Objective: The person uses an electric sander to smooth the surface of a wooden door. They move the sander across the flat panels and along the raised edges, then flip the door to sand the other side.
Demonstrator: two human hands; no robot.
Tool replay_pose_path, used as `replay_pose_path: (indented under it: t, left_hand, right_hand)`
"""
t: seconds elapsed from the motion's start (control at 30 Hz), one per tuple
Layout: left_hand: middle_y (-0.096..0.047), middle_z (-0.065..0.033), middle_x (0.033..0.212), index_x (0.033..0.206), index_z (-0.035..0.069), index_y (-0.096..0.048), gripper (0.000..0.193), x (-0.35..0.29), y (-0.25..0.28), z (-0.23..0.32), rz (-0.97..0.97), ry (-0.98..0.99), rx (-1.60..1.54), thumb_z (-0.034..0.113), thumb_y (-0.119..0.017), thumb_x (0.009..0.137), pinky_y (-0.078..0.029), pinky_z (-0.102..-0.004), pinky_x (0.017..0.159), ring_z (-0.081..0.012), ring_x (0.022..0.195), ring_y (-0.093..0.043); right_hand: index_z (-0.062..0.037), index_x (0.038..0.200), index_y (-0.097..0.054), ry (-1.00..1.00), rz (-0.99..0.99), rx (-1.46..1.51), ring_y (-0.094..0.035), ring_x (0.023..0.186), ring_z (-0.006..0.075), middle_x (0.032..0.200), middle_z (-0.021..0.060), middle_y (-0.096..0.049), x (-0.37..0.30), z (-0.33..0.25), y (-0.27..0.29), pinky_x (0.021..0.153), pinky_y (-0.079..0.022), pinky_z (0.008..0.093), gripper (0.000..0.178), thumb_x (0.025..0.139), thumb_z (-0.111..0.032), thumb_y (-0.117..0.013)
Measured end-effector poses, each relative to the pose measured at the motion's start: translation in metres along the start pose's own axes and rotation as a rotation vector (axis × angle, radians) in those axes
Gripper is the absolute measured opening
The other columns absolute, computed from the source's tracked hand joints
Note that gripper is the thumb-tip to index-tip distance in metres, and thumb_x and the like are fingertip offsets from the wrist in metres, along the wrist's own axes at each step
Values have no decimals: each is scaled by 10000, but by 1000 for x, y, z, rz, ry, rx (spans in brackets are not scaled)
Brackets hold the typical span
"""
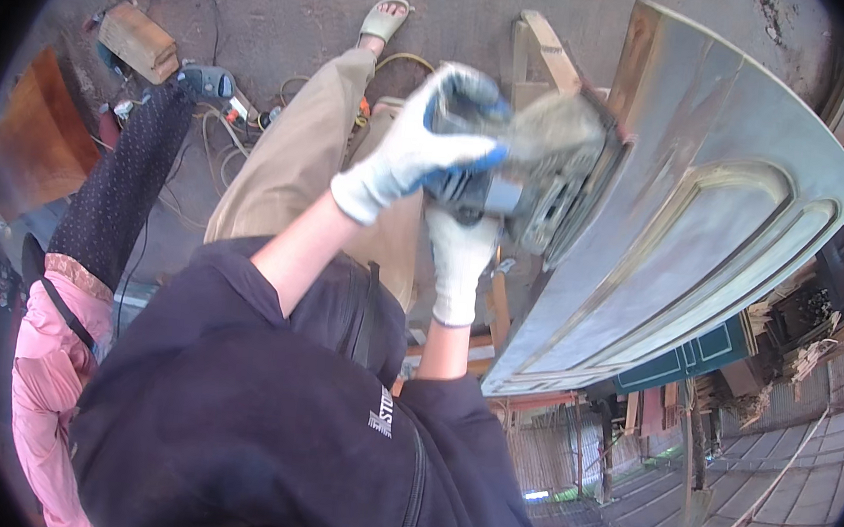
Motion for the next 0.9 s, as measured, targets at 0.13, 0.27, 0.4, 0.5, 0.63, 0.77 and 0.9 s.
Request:
replay_pose_path:
  t: [0.13,0.27,0.4,0.5,0.63,0.77,0.9]
  left_hand:
    - [-644,-70,1054,1120,31,-545,532,18,1,28,103,-67,-114,130,-859,701,-504,-298,908,-135,1004,-603]
    - [-619,-95,1166,1216,45,-528,528,8,-5,15,-5,-6,-149,70,-796,761,-522,-298,914,-154,1086,-592]
    - [-575,-97,1220,1337,59,-478,637,-6,-2,-31,-16,153,-271,77,-776,774,-500,-322,972,-180,1148,-566]
    - [-555,-111,1250,1418,67,-406,749,0,1,-35,27,82,-227,97,-785,772,-532,-327,926,-205,1155,-563]
    - [-568,-130,1243,1421,102,-409,742,18,2,0,88,8,-228,66,-769,773,-534,-338,929,-210,1090,-608]
    - [-573,-129,1241,1427,105,-404,752,15,-5,8,45,-12,-292,80,-771,771,-520,-350,950,-212,1090,-606]
    - [-547,-120,1283,1453,75,-361,839,-26,-15,-30,30,63,-187,152,-811,749,-489,-360,987,-210,1191,-538]
  right_hand:
    - [13,1003,-671,-182,-168,46,-648,756,94,870,44,-710,29,-45,-4,717,-507,276,338,751,-164,-810]
    - [-4,1028,-691,-24,-61,-136,-697,895,157,975,85,-735,12,-36,3,797,-520,323,383,727,-205,-814]
    - [-7,1079,-688,-219,-81,-168,-698,939,188,1027,100,-732,-9,4,2,827,-522,342,446,721,-236,-826]
    - [-25,1071,-688,-232,-164,-139,-701,918,192,1003,95,-734,2,9,2,823,-524,347,425,731,-247,-812]
    - [-29,926,-709,-221,-210,-84,-707,810,179,875,77,-738,29,-16,1,737,-525,357,326,705,-255,-791]
    - [-3,1009,-705,-99,-127,-142,-693,873,144,942,77,-741,24,-35,9,797,-524,318,352,736,-198,-814]
    - [8,1070,-686,-173,-129,-224,-684,943,149,1031,101,-732,-19,4,25,848,-518,332,436,705,-183,-829]
Point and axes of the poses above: each hand's wrist, its own x-axis towards the middle knuckle, its own y-axis out of the back of the hand, z = x × y, the point moved 4 cm from there along x, towards the middle knuckle
